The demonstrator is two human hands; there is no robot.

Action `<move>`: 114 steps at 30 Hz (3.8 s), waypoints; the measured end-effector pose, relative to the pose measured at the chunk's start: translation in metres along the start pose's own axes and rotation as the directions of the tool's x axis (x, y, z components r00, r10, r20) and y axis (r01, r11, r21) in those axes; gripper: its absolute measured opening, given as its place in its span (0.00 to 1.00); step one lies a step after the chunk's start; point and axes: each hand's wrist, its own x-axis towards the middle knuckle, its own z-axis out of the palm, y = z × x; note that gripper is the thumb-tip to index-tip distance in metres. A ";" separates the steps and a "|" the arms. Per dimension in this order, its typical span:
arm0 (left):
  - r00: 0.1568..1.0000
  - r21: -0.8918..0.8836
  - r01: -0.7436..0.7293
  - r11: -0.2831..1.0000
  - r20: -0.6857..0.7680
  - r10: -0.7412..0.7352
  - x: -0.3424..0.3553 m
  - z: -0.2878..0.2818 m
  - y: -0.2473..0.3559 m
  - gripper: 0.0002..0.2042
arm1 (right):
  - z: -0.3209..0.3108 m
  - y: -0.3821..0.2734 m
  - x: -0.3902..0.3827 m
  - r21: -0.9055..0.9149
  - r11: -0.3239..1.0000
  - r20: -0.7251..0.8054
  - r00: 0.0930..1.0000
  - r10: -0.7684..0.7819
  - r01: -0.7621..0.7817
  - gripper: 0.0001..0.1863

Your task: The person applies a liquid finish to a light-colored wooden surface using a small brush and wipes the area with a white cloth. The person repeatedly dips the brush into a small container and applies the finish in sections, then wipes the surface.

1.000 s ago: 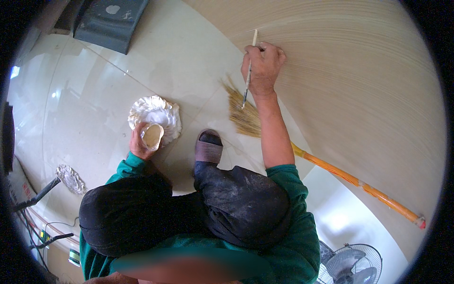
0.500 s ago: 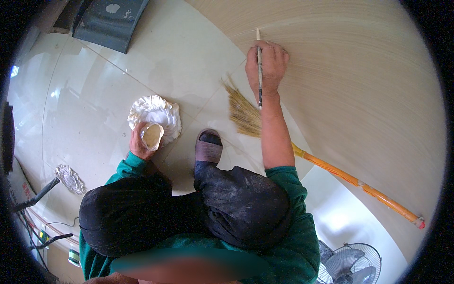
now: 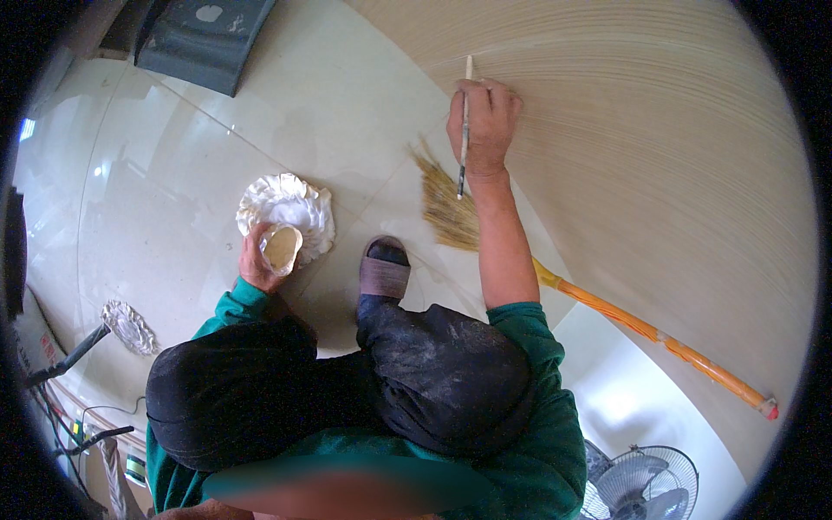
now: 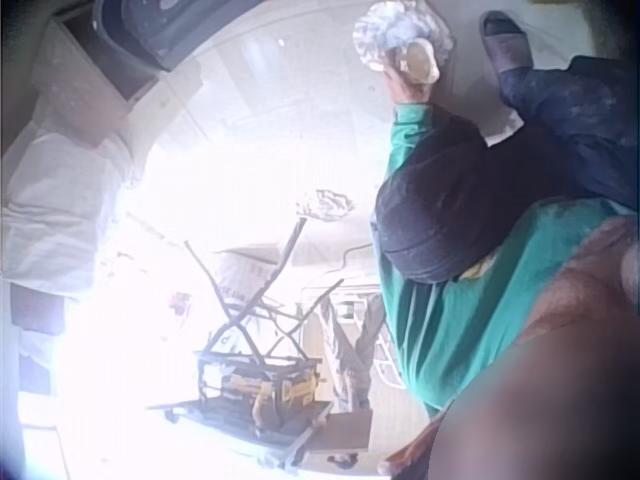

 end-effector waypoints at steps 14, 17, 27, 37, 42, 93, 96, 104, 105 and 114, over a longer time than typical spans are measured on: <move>1.000 0.006 0.003 1.000 -0.008 -0.003 0.003 0.003 0.005 0.40 | -0.022 -0.067 -0.019 0.575 0.631 0.415 0.850 0.324 -0.521 0.05; 0.999 -0.021 0.038 0.999 -0.001 -0.038 0.008 0.000 0.011 0.41 | -0.024 -0.120 -0.052 0.625 0.425 0.679 0.725 0.118 -0.655 0.08; 0.990 -0.215 -0.058 0.975 0.112 0.084 0.025 -0.017 -0.001 0.39 | -0.017 -0.224 -0.112 0.716 0.670 0.481 0.834 -0.269 -0.197 0.10; 0.963 -0.408 -0.107 0.907 0.185 0.197 0.025 -0.027 0.001 0.44 | -0.040 -0.238 -0.105 0.718 0.639 0.577 0.749 -0.326 -0.275 0.21; 0.961 -0.470 -0.066 0.880 0.207 0.183 0.021 -0.031 0.016 0.41 | -0.051 -0.224 -0.104 0.789 0.576 0.526 0.722 -0.449 -0.215 0.24; 0.958 -0.325 -0.038 0.945 0.256 0.126 0.006 -0.057 0.046 0.38 | 0.007 -0.010 -0.014 -0.110 0.848 0.752 0.601 -0.269 0.518 0.23; 0.956 -0.352 0.039 0.935 0.285 0.068 0.007 -0.057 0.049 0.38 | -0.046 -0.020 0.028 -0.187 0.851 0.517 0.786 -0.340 0.491 0.25; 0.961 -0.394 -0.013 0.919 0.250 0.121 0.012 -0.051 0.050 0.37 | -0.161 -0.015 0.105 -0.466 0.872 -0.207 0.940 -0.270 0.148 0.40; 0.959 -0.385 -0.012 0.923 0.257 0.120 0.013 -0.052 0.050 0.37 | -0.147 -0.015 0.096 -0.513 0.843 -0.070 0.971 -0.229 0.162 0.39; 0.961 -0.465 -0.028 0.885 0.232 0.153 0.015 -0.056 0.054 0.38 | -0.012 -0.069 -0.066 0.253 0.966 0.827 0.506 -0.243 0.050 0.18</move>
